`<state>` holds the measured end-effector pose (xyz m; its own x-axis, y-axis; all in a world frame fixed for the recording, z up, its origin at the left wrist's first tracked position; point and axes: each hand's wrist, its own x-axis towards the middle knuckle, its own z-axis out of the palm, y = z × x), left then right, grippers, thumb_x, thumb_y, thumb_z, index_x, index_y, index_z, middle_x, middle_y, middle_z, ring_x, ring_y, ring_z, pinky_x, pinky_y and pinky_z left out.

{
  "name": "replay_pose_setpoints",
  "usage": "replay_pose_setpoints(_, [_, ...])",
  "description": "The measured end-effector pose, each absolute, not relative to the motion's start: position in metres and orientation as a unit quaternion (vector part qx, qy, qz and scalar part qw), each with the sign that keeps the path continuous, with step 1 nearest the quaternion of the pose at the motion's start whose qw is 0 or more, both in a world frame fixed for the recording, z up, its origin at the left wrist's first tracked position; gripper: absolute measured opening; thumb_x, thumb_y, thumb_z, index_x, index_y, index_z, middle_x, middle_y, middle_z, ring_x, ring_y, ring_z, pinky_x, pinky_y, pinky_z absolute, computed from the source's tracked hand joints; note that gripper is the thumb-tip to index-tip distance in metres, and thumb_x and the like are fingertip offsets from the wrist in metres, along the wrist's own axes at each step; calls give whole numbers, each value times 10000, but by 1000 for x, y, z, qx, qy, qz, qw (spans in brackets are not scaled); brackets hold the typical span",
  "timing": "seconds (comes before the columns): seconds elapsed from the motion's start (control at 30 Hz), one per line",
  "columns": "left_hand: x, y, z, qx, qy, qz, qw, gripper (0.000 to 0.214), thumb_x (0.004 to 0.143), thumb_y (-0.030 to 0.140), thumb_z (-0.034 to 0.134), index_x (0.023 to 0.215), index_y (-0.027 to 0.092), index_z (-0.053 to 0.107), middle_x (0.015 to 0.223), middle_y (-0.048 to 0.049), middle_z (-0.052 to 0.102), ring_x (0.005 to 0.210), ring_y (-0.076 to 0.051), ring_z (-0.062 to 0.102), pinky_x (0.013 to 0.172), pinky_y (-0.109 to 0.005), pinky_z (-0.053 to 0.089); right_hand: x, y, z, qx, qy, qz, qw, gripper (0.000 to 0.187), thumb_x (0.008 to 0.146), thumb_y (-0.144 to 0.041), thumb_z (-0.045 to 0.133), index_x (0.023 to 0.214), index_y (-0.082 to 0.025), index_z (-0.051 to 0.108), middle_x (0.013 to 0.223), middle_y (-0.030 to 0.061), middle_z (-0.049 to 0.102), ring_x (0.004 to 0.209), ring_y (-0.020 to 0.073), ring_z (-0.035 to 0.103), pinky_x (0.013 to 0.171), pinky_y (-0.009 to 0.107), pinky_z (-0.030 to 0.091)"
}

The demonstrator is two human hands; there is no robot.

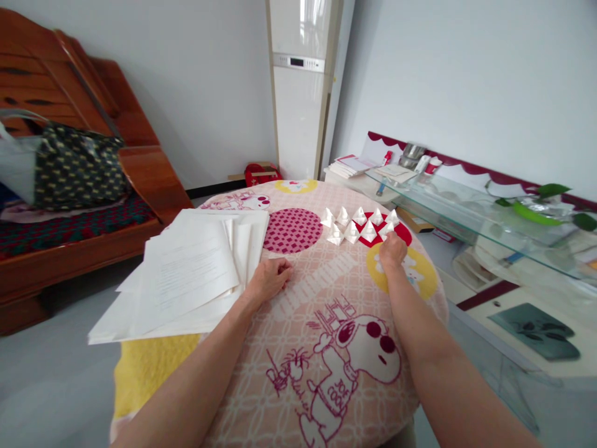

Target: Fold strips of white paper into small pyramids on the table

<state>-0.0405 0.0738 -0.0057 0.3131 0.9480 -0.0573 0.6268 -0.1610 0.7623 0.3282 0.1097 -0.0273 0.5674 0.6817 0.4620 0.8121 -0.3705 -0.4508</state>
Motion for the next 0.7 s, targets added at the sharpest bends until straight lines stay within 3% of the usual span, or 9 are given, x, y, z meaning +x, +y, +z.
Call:
replay_pose_setpoints(0.43, [-41, 75, -5, 748, 529, 223, 333, 199, 870, 307, 530, 741, 199, 637, 518, 27, 608, 526, -164, 589, 610, -270, 412, 330, 110, -30, -807, -474, -128, 329, 420, 906, -110, 395, 1055, -84, 786, 813, 215, 721, 843, 320, 690, 759, 413, 497])
replay_pose_setpoints(0.6, [-40, 75, -6, 742, 527, 228, 345, 183, 873, 296, 532, 772, 197, 648, 535, 31, 616, 524, -160, 593, 602, -265, 416, 323, 102, -23, -815, -443, -130, 348, 433, 924, -150, 439, 1237, -75, 729, 976, 225, 758, 906, 325, 710, 781, 397, 497])
replay_pose_setpoints(0.7, [-39, 74, -7, 744, 524, 233, 343, 196, 878, 289, 540, 738, 196, 640, 527, 31, 604, 513, -153, 581, 599, -264, 416, 309, 94, -16, -775, -485, -143, 379, 431, 938, -188, 431, 1241, -96, 723, 1026, 209, 768, 957, 315, 710, 812, 376, 496])
